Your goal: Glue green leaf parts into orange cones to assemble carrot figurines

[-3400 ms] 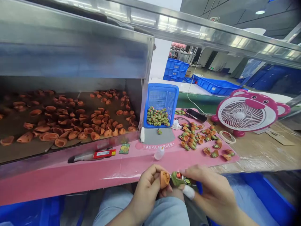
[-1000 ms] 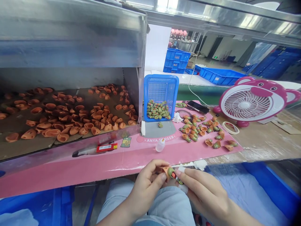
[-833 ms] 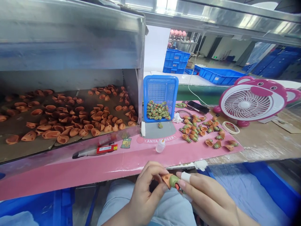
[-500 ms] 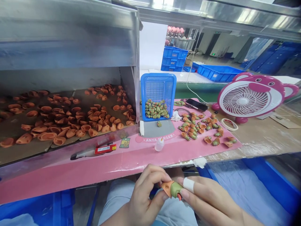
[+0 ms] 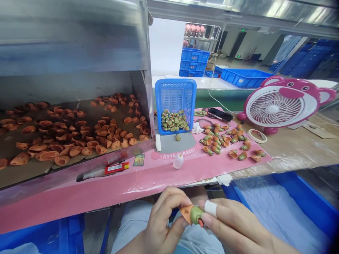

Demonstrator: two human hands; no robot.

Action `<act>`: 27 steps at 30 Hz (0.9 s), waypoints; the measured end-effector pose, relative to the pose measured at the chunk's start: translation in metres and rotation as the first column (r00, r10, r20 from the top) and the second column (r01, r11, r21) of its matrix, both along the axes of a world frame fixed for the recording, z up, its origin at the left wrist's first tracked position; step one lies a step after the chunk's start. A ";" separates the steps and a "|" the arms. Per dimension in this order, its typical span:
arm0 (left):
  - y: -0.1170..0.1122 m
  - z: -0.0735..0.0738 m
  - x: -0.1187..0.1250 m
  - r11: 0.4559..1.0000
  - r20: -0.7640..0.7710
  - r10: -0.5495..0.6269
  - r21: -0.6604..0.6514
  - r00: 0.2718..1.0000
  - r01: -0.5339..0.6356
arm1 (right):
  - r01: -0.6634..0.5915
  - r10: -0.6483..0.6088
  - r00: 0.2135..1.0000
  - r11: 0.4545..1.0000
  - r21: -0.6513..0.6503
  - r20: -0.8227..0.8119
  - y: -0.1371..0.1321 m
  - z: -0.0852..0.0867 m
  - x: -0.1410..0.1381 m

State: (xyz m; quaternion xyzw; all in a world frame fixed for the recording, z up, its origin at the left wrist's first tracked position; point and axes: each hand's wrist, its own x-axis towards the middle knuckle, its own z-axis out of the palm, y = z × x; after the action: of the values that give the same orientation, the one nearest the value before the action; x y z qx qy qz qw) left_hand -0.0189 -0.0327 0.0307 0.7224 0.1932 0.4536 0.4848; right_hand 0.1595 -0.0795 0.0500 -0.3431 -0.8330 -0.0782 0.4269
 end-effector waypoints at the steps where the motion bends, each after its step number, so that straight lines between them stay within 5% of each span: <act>1: 0.000 0.001 0.000 1.000 0.000 -0.004 0.001 1.000 0.004 | -0.011 0.011 1.000 1.000 -0.001 -0.001 0.000 -0.001 0.001; 9: -0.002 0.006 0.004 0.999 0.008 0.014 -0.033 1.000 -0.014 | -0.029 0.029 0.999 0.999 0.012 0.018 0.000 -0.006 0.003; 16: -0.004 -0.005 0.003 0.998 0.009 -0.026 -0.049 1.000 0.026 | -0.043 0.044 0.999 0.998 -0.043 0.020 -0.001 -0.001 0.002; 19: -0.004 -0.011 0.002 0.980 -0.040 -0.059 -0.194 0.997 0.050 | -0.039 0.042 0.999 0.989 -0.141 0.021 0.000 -0.005 0.003; 23: -0.002 -0.011 0.003 0.879 -0.068 -0.105 -0.473 0.992 0.060 | -0.002 0.009 1.000 0.970 -0.241 0.024 0.005 -0.020 0.005; 27: 0.001 -0.009 0.004 0.811 -0.046 -0.143 -0.578 0.989 0.091 | 0.017 0.006 0.997 0.961 -0.277 0.083 0.010 -0.023 0.005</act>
State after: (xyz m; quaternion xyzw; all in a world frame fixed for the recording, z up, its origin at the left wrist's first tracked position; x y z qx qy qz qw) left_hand -0.0148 -0.0319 0.0216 0.5724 0.2971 0.3115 0.6979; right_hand 0.1641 -0.0699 0.0272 -0.3982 -0.8518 0.0239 0.3395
